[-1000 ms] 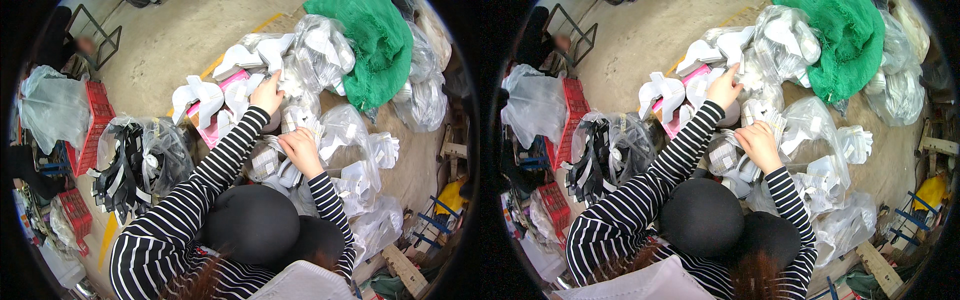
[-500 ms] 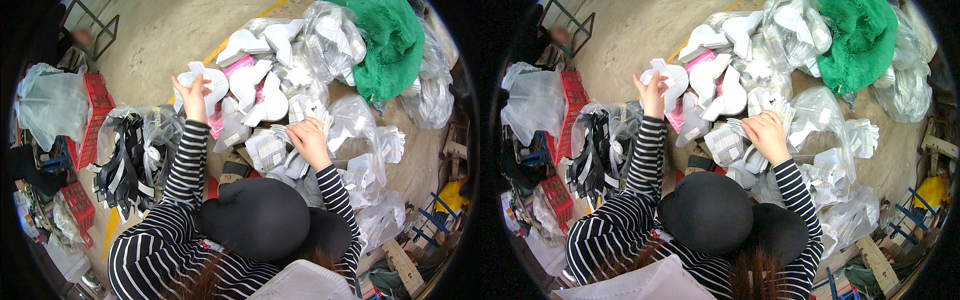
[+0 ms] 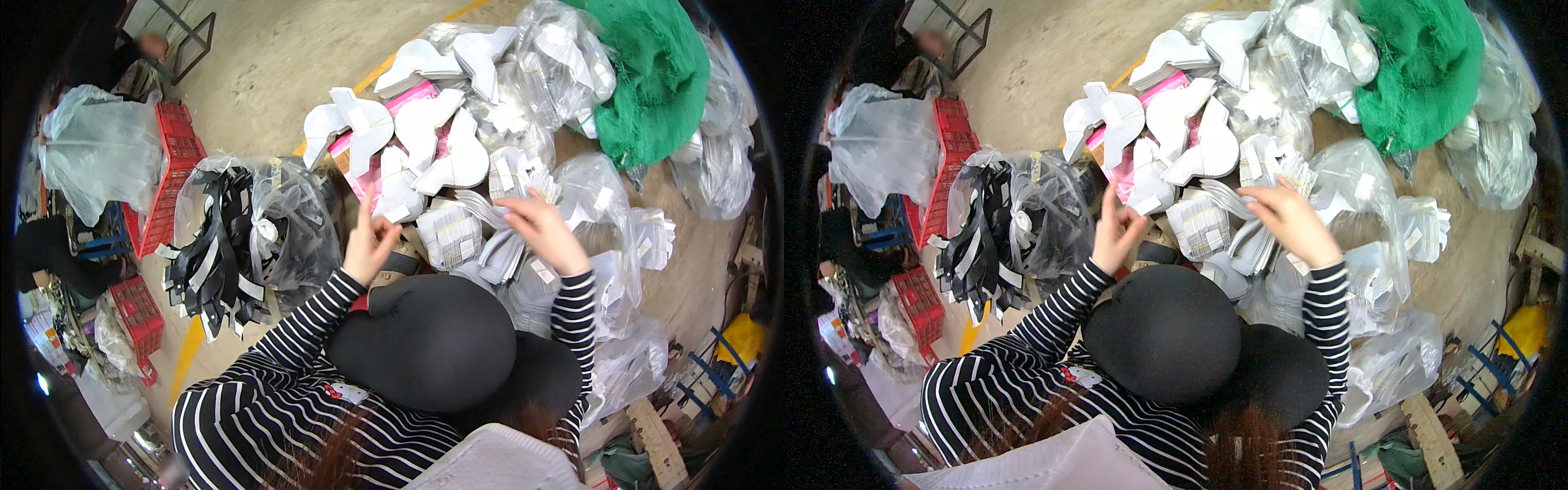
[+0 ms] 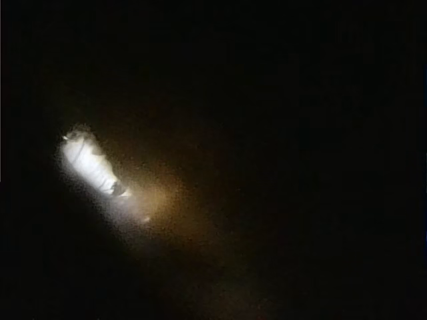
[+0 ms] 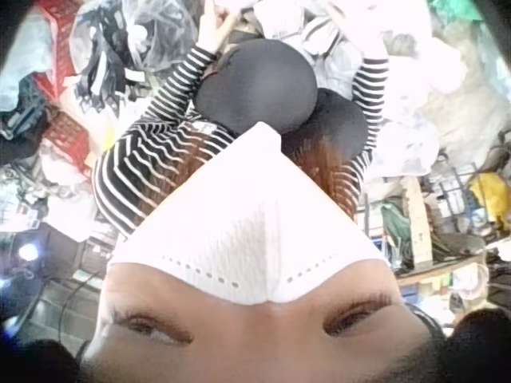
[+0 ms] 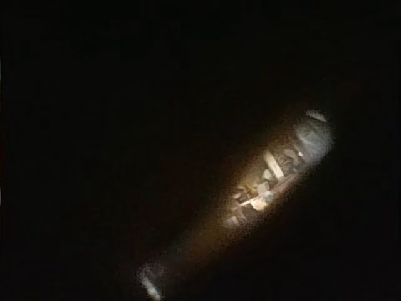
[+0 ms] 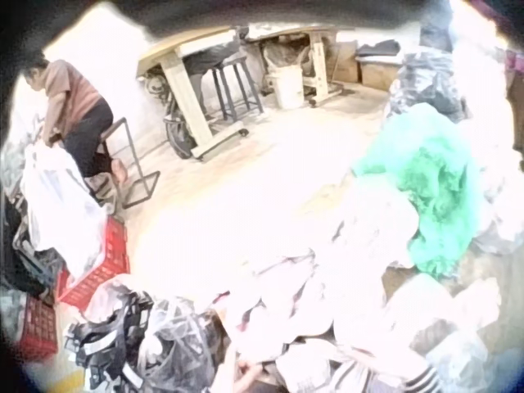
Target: The person sits on the floor and sorts through a large pile of white paper items, picking them up, separating them, and placing them into plastic bags. The person handles the items by hand, occasionally bundling them with rubber bands.
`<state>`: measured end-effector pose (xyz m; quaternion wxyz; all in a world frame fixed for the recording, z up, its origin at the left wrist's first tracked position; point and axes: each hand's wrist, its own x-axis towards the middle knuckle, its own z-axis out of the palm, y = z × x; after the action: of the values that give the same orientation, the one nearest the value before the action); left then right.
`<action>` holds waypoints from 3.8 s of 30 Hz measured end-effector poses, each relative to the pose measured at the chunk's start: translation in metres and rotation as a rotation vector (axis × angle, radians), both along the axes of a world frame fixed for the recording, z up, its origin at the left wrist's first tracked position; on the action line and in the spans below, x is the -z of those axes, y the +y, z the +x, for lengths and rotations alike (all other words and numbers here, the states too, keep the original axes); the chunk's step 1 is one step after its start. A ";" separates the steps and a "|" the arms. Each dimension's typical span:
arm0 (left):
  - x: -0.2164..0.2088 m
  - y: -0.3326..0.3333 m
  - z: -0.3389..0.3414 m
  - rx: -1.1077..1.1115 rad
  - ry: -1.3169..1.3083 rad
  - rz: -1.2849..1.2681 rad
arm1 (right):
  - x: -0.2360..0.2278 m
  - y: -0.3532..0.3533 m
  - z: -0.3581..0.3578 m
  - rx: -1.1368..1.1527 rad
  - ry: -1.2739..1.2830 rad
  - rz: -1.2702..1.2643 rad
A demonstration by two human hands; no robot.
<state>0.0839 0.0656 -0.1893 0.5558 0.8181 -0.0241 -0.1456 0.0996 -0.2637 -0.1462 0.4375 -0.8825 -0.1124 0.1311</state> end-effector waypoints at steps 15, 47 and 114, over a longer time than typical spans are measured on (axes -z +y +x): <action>-0.058 -0.117 0.088 0.157 -0.228 -0.291 | -0.087 -0.134 -0.276 1.082 0.129 -0.189; -0.032 -0.340 -0.054 1.978 -0.407 0.113 | 0.066 -0.034 -0.360 1.874 0.234 1.153; -0.162 -0.265 0.017 1.971 -0.566 0.186 | -0.108 -0.163 -0.293 0.164 0.213 0.101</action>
<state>0.1008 -0.1998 -0.0269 0.0978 0.4791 -0.8032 -0.3404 -0.1935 -0.4270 -0.0381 0.5000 -0.8467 0.0010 0.1821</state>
